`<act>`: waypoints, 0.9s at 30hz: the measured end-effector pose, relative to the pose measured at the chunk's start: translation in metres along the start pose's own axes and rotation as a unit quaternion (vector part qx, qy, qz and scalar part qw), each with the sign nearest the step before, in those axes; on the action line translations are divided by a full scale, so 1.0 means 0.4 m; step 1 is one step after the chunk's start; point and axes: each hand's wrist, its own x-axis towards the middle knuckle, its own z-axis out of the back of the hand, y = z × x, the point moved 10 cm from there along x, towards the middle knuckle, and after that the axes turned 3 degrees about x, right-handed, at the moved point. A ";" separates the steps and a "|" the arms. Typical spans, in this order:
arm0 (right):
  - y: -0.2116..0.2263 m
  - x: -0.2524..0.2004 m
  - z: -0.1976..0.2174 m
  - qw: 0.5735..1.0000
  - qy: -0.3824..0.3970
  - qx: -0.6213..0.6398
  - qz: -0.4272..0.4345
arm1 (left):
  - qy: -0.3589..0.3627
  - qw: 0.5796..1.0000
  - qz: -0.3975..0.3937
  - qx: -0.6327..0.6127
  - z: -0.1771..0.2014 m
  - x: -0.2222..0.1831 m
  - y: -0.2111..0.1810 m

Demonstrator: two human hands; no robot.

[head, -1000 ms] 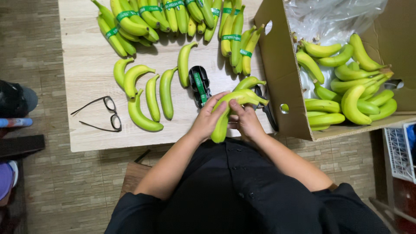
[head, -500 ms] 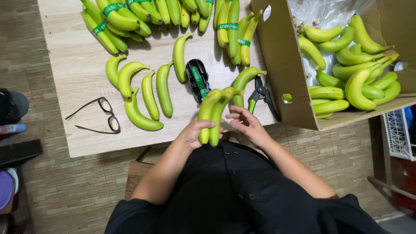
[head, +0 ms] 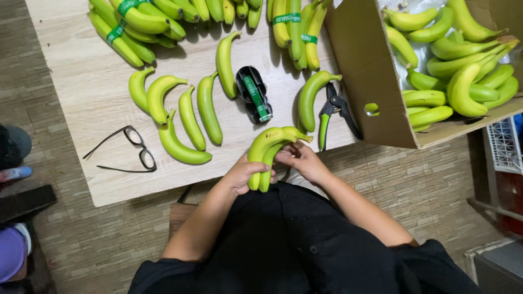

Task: The person sorts individual green bananas from a cardboard box, groups them together by hand, and uses a manual tape dispenser to bundle them with green produce tape on a wooden table.

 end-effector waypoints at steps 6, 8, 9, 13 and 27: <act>0.041 -0.061 0.222 0.938 -0.302 -0.169 -0.019 | -0.144 0.893 -0.028 0.426 0.160 0.025 -0.049; 0.067 -0.035 0.246 0.935 -0.313 -0.161 0.035 | -0.152 0.873 -0.028 0.463 0.102 0.004 -0.087; 0.093 -0.027 0.260 0.929 -0.326 -0.151 0.087 | -0.157 0.851 -0.026 0.500 0.072 -0.006 -0.108; 0.157 0.111 0.075 0.907 -0.169 -0.321 0.215 | -0.141 0.845 -0.071 0.511 -0.058 -0.027 -0.209; 0.053 0.281 0.018 0.911 -0.135 -0.360 0.147 | -0.150 0.816 -0.051 0.556 0.090 0.177 -0.136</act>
